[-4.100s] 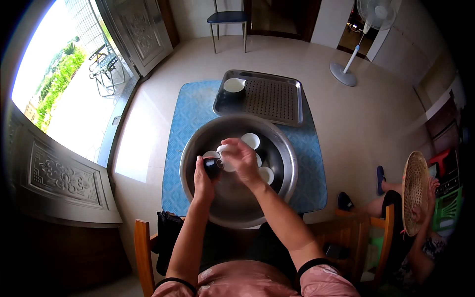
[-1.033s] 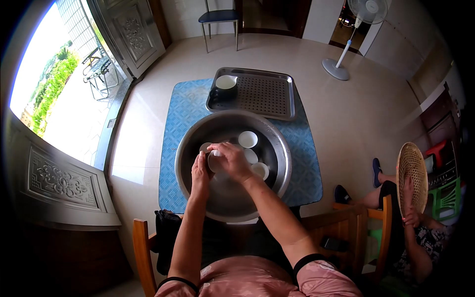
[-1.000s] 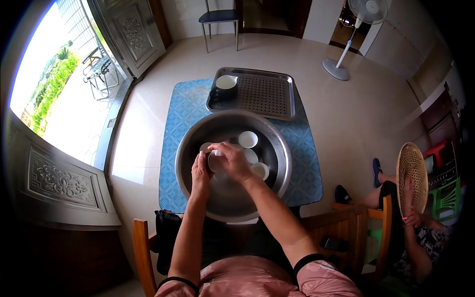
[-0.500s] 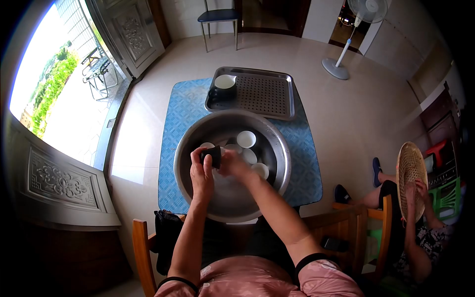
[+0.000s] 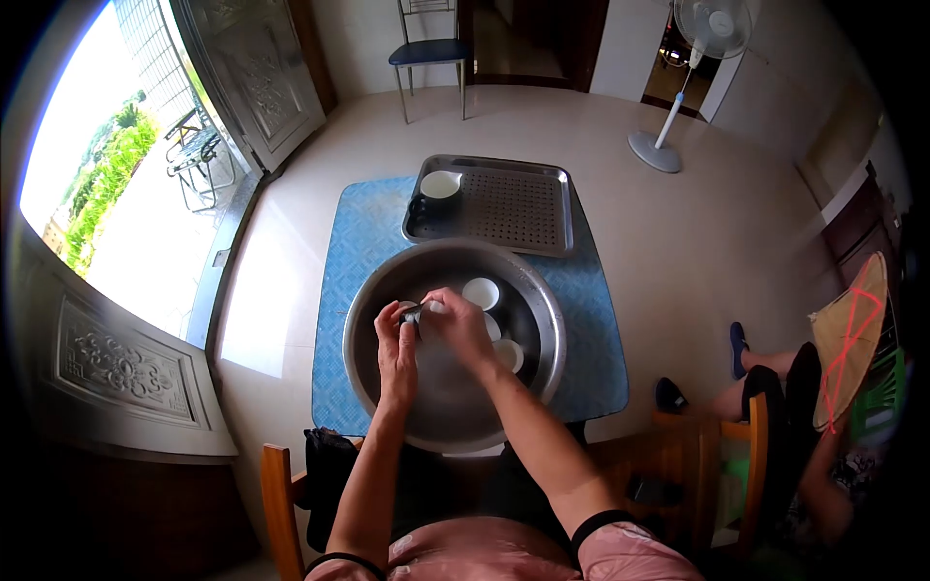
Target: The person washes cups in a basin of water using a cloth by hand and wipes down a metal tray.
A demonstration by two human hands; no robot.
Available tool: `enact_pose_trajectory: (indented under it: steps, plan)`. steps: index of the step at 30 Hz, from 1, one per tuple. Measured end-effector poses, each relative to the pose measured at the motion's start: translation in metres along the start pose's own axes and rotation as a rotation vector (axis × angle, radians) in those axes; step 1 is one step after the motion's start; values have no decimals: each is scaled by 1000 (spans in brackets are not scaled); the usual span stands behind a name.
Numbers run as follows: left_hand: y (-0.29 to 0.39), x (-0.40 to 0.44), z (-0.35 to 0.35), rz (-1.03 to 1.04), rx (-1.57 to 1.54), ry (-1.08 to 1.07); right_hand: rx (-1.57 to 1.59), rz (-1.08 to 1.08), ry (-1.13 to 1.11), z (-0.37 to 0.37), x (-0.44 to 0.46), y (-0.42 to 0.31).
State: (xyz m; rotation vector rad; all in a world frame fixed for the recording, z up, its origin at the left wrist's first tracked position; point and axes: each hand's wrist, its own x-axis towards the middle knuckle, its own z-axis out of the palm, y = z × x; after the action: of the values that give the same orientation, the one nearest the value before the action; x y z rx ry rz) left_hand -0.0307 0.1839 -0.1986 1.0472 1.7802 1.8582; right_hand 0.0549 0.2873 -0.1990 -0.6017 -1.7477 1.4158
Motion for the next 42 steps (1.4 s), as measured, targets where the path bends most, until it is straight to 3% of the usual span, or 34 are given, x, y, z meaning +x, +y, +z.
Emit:
enact_pose_trajectory:
  steps: [3, 7, 10, 13, 16, 19, 23, 25, 27, 32, 36, 39, 42]
  plan:
    - [1, 1, -10, -234, -28, -107, -134, -228, 7, 3, -1, -6]
    - [5, -2, -9, -196, -137, -114, -9, -139, -19, 7, -4, -3]
    - [0, -1, -2, -2, -208, -65, 46, -88, 11, 16, -2, 14]
    - [9, -3, -5, -14, 7, -64, 113, 133, -191, 11, -3, 24]
    - [21, -7, -5, 30, 266, -58, 460, 619, -330, 1, -3, 3]
    - [24, -10, -3, 109, 395, -97, 518, 674, -413, -16, 3, -4]
    - [24, -7, 3, 159, 188, -57, 438, 252, -75, -2, 4, 19]
    - [24, -6, 7, 75, -25, 2, 354, 206, -109, -6, 5, 9]
    - [23, -5, 3, -53, 1, -42, 246, 87, -94, -3, 2, 3]
    - [8, -4, -3, -189, -31, -157, 353, 171, -163, -1, -2, 2]
    - [1, -5, -4, -100, -25, -126, 487, 275, -169, -2, -1, 8]
    - [4, -6, -2, -75, -26, -22, 774, 641, -167, -5, 0, -7]
    - [18, -1, -2, -185, -269, 100, 407, 590, -174, -5, -4, 9]
